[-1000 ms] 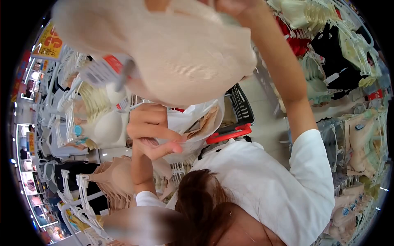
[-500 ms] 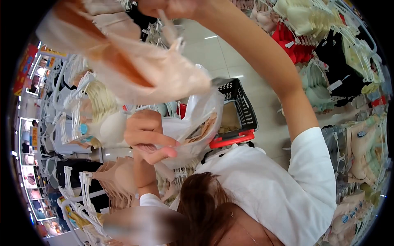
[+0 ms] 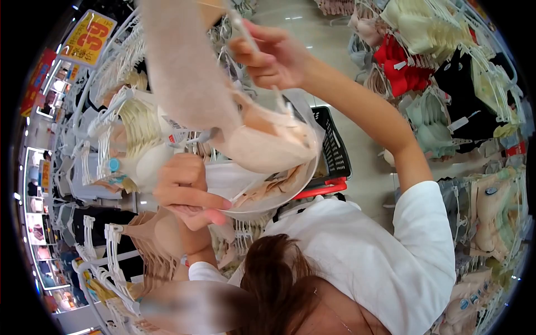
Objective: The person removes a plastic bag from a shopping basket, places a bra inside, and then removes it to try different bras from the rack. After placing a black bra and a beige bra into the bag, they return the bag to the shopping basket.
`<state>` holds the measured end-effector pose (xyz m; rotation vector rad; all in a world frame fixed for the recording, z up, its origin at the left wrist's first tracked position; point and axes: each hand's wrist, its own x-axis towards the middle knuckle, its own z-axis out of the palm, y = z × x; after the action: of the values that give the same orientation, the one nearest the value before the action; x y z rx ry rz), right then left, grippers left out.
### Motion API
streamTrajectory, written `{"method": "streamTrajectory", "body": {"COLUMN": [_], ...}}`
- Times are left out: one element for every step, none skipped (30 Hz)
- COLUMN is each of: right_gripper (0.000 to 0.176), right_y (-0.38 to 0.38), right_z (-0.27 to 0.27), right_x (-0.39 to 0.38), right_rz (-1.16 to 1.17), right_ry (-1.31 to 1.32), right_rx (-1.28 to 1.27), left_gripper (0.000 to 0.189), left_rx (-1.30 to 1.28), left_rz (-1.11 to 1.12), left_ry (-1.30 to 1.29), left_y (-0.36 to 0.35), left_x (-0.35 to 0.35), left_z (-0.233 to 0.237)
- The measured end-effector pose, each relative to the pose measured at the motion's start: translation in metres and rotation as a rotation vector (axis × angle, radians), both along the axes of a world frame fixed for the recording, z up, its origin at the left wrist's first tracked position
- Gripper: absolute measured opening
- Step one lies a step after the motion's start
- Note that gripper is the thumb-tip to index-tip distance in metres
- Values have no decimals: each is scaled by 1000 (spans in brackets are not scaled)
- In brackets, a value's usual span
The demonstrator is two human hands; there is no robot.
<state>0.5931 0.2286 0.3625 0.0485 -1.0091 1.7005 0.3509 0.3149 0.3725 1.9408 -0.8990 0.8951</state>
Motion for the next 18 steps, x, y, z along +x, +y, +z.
{"method": "streamTrajectory", "body": {"right_gripper": [42, 44, 44, 43, 43, 43, 42, 41, 41, 41, 41, 40, 40, 40, 40, 40, 40, 40], "right_y": [-9, -17, -26, -34, -40, -40, -35, -31, -32, -36, -39, -43, -44, -48, -55, -58, -65, -72], "right_z": [-5, -8, -10, -10, -10, -19, -39, -52, -58, -66, -72, -77, -82, -88, -95, -100, -105, -111], "right_x": [2, 5, 4, 1, 1, 7, 17, 23, 26, 29, 29, 29, 32, 29, 29, 33, 32, 30], "right_rz": [25, 51, 61, 54, 49, 60, 119, 180, 196, 182, 169, 158, 144, 127, 108, 78, 58, 35], "right_ry": [39, 76, 75, 87, 96, 90, 116, 144, 165, 167, 169, 169, 170, 166, 164, 167, 161, 155], "right_rx": [7, 12, 5, 31, 60, 56, 160, 263, 260, 219, 178, 136, 82, 40, -13, -73, -126, -176], "left_gripper": [31, 31, 32, 32, 32, 32, 32, 32, 35, 37, 37, 41, 46, 46, 50, 55, 55, 59], "left_rx": [-6, -10, 2, 14, 10, 23, 38, 36, 21, 7, 5, -40, -86, -89, -125, -162, -165, -319], "left_rz": [23, 33, 63, 94, 104, 112, 121, 133, 121, 109, 122, 140, 155, 162, 145, 128, 131, 206], "left_ry": [-5, -10, 6, 21, 15, 18, 19, 9, 12, 13, 0, 37, 74, 64, 82, 100, 91, 157], "left_y": [1, 3, 4, 5, 5, 5, 5, 6, 7, 8, 9, 10, 11, 12, 14, 14, 11, 6], "left_x": [-3, -4, -5, -6, -7, -7, -7, -7, -7, -6, -5, -5, -3, 1, 6, 10, 12, 15], "left_z": [-1, -1, -2, -3, -3, -2, -2, -1, -2, -2, -2, -3, -5, -8, -13, -18, -22, -27]}}
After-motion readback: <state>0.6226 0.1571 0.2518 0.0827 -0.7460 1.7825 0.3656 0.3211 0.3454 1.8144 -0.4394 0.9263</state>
